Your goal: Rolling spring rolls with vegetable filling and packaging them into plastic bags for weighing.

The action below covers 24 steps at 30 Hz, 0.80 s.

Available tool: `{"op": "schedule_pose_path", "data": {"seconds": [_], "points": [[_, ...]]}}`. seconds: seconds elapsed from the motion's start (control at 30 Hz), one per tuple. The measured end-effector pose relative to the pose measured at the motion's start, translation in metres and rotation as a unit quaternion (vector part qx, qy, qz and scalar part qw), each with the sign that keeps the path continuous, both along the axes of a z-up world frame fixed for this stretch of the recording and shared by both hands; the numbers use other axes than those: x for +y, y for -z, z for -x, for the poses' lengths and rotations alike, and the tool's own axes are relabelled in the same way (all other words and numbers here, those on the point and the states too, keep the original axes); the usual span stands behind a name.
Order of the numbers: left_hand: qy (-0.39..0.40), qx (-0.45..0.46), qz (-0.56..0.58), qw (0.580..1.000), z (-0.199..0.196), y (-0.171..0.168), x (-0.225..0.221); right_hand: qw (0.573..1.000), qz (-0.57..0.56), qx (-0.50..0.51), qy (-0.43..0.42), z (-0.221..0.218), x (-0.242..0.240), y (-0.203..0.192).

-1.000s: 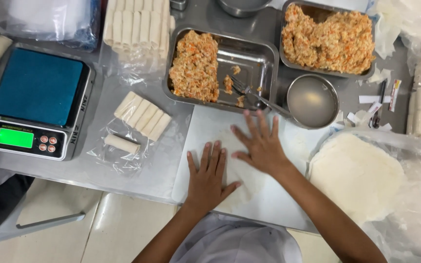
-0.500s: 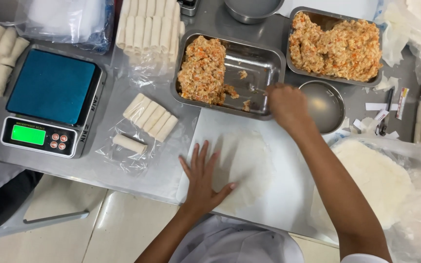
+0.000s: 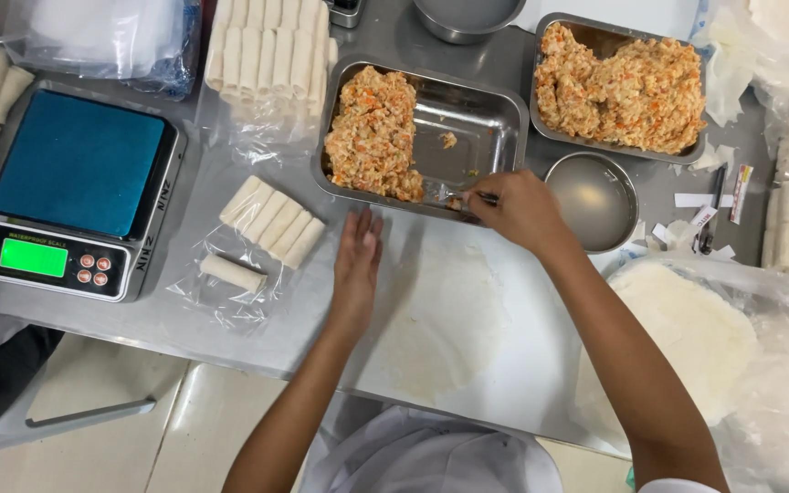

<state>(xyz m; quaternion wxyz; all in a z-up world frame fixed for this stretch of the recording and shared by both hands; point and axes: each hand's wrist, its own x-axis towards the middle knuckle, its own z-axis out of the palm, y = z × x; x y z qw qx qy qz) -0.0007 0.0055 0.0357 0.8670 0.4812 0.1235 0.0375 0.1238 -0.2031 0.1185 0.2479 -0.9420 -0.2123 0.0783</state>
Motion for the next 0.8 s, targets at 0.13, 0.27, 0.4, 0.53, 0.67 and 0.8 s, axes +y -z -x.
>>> {"op": "schedule_pose_path", "data": {"seconds": [0.13,0.27,0.4,0.53,0.67,0.8], "points": [[0.028,0.04,0.134,0.99,-0.027,0.018,0.005,0.997,0.08,-0.021,-0.004,-0.007,0.002,0.007],[0.026,0.045,0.141,0.989,-0.028,0.007,0.005,0.998,-0.031,0.049,0.027,-0.009,0.008,0.024],[0.036,0.058,0.099,0.993,-0.012,0.002,0.01,0.992,-0.121,0.03,0.024,-0.009,-0.007,0.027],[0.024,0.052,0.014,0.998,0.023,-0.005,0.012,0.98,-0.185,0.04,0.055,0.002,-0.039,0.026],[-0.008,-0.016,-0.165,0.986,0.072,0.027,0.008,0.976,-0.194,0.045,0.086,0.038,-0.069,0.023],[0.108,-0.071,-0.38,0.916,0.119,0.031,0.009,0.973,-0.174,0.133,0.076,0.095,-0.091,0.034]]}}
